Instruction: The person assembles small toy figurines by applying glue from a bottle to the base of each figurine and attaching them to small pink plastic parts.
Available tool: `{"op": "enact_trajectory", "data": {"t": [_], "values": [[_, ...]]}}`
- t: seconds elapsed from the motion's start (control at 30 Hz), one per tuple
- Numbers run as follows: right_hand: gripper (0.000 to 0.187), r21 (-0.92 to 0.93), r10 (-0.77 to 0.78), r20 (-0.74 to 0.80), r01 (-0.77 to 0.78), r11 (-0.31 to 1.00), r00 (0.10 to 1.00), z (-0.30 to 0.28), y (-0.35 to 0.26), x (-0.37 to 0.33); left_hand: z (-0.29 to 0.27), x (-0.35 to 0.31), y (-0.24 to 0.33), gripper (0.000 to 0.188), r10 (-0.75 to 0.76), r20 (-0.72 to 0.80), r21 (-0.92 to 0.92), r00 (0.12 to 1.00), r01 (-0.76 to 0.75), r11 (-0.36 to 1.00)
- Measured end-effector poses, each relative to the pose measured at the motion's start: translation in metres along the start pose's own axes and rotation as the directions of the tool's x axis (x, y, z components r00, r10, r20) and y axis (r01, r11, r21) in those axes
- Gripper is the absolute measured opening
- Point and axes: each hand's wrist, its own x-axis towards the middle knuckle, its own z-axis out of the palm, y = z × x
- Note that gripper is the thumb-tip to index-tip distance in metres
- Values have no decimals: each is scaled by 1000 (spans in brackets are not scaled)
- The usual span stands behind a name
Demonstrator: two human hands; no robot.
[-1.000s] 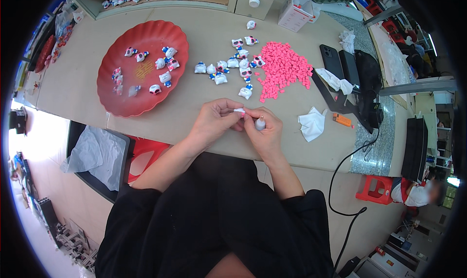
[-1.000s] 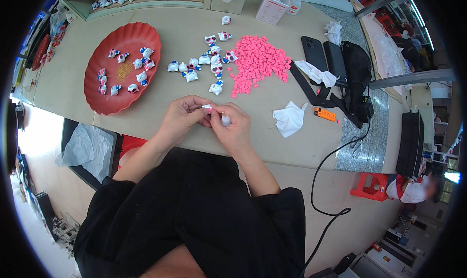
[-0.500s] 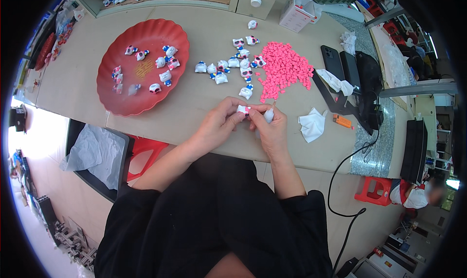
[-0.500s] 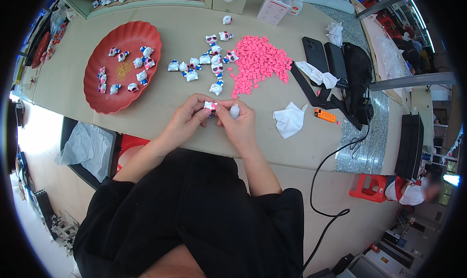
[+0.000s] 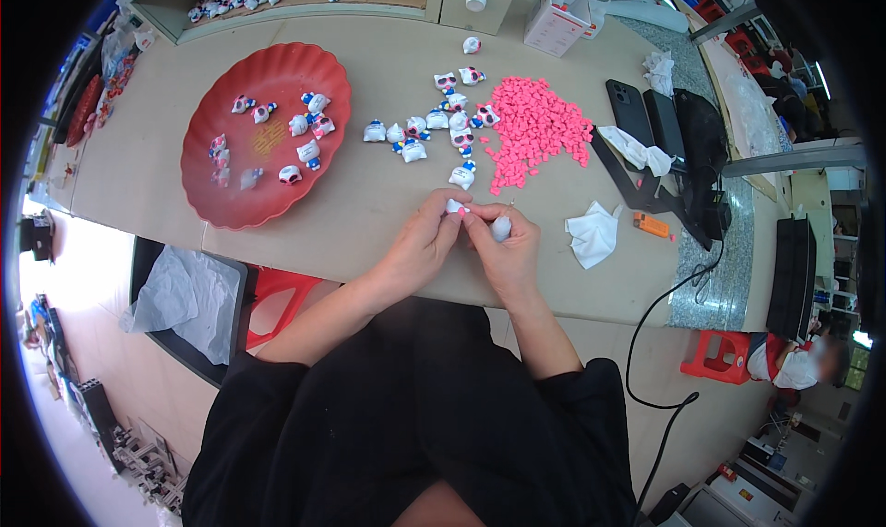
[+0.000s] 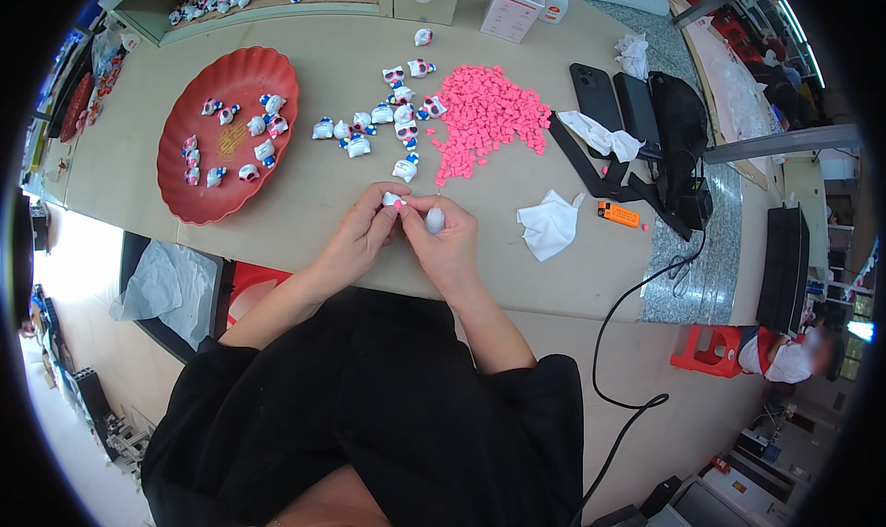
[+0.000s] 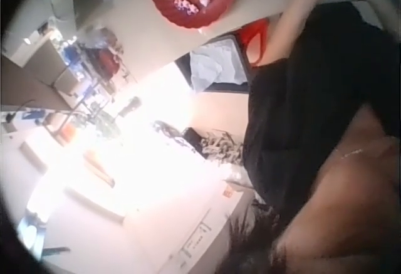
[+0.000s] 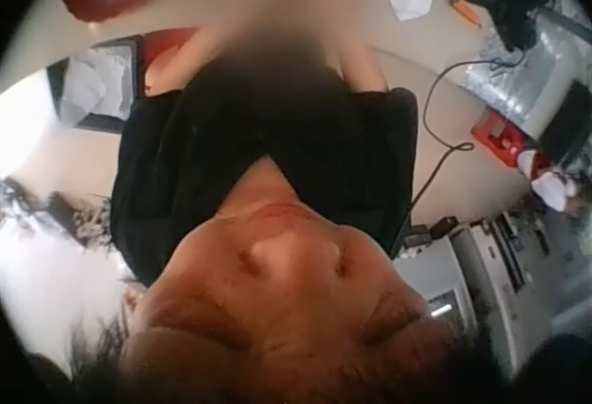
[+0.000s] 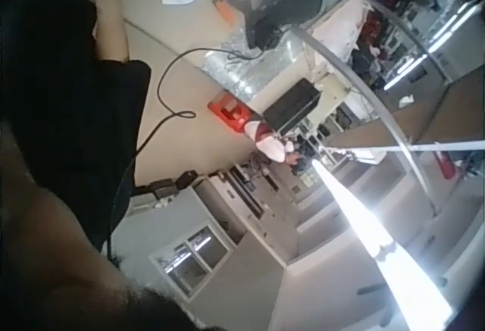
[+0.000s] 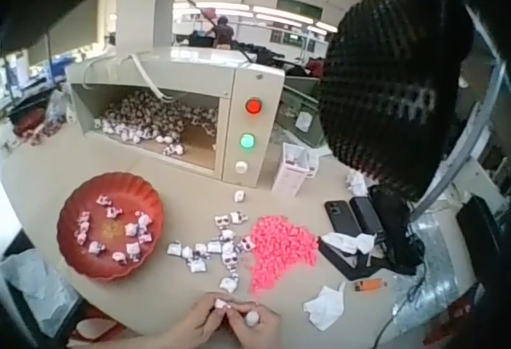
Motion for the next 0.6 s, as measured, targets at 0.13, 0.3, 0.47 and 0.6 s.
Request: {"op": "enact_trajectory", "data": {"t": [0.13,0.3,0.47,0.6], "values": [[6,-63,-103,1,103,993,995,2,1,-1,2,0,-1,20,-14,-27,-6,1000,14,1000],[5,-73,-145,-10,144,987,989,3,8,-1,3,-1,0,21,4,-34,20,999,-3,1000],[6,-105,-187,17,188,977,982,4,7,-2,2,-1,-5,20,60,-67,64,996,-56,996],[6,-149,-232,24,233,961,972,4,5,-3,-2,-2,-2,20,3,-22,-17,1000,-3,1000]]}}
